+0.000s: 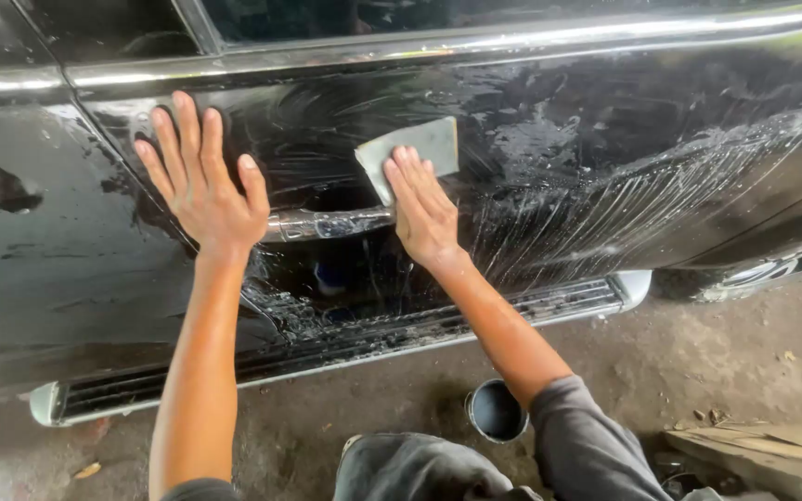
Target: The person is using a small sanding block to sand the side panel of a black vehicle as part of paint preparation.
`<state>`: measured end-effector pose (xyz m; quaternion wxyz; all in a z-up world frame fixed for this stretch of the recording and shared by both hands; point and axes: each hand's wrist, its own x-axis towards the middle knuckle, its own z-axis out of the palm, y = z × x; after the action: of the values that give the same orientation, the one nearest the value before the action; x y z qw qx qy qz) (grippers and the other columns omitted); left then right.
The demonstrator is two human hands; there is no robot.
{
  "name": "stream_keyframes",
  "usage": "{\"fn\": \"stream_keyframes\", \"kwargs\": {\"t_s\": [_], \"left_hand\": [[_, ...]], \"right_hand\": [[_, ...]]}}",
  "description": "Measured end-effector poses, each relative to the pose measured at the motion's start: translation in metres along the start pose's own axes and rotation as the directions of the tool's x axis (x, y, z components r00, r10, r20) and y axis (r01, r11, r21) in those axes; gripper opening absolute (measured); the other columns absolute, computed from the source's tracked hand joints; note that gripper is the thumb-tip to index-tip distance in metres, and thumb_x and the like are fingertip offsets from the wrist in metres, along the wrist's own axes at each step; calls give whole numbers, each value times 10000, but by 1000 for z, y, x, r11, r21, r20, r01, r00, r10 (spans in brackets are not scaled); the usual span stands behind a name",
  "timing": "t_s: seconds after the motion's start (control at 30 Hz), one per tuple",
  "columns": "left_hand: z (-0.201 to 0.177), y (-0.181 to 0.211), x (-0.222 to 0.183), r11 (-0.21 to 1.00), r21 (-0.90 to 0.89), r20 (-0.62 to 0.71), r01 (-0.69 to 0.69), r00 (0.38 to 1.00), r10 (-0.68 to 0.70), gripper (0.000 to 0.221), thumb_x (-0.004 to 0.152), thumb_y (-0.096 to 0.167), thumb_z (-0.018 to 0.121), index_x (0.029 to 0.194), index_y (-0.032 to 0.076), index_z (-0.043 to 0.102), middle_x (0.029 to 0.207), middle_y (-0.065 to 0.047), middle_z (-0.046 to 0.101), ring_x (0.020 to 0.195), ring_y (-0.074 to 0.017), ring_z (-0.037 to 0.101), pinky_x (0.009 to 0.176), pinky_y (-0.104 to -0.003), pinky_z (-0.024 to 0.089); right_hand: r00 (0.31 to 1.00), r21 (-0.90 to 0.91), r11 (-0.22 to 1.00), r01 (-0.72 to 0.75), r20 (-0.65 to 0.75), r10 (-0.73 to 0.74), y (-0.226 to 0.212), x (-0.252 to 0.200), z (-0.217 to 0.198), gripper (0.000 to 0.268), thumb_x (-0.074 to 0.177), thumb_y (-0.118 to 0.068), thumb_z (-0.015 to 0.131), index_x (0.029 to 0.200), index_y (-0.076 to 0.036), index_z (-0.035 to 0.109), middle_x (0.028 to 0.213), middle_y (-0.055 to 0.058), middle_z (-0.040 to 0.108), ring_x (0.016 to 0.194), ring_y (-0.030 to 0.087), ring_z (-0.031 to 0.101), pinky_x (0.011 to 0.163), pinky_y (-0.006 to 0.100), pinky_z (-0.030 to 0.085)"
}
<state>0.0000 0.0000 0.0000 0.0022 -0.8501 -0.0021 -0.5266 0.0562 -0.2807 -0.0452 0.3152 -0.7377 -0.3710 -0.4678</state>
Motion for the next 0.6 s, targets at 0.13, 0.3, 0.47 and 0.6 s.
{"fn": "stream_keyframes", "kwargs": {"t_s": [0.13,0.3,0.47,0.6], "left_hand": [[-2,3,-2,1000,-20,-2,1,1000,-1,521,1145,290,438,1602,40,424,1674,-207,379,1581,-425,255,1295,-601,103],[-6,7,-2,1000,-12,9,17,1000,-16,513,1155,297,427,1605,52,412,1682,-210,369,1587,-427,252,1306,-594,105],[-2,5,-5,1000,-8,18,10,1000,-9,519,1157,312,422,1610,59,406,1679,-206,372,1583,-425,253,1300,-589,105],[4,2,-6,1000,25,-12,7,1000,-7,528,1155,324,405,1610,57,400,1680,-195,366,1583,-403,246,1303,-580,96]], "right_hand": [[989,24,998,54,-138,-50,21,-64,-4,367,1012,139,530,1358,57,622,1385,263,623,1329,377,620,1164,502,498],[977,146,982,-124,-153,146,5,-65,10,378,1004,119,497,1369,74,584,1392,291,595,1336,404,594,1179,477,467],[985,263,958,-115,-96,145,-5,-31,4,370,1022,112,471,1380,97,564,1406,295,598,1354,411,584,1191,460,467],[972,68,988,-138,-183,148,26,-102,2,404,942,85,539,1331,47,639,1353,240,648,1319,365,619,1179,500,453]]}}
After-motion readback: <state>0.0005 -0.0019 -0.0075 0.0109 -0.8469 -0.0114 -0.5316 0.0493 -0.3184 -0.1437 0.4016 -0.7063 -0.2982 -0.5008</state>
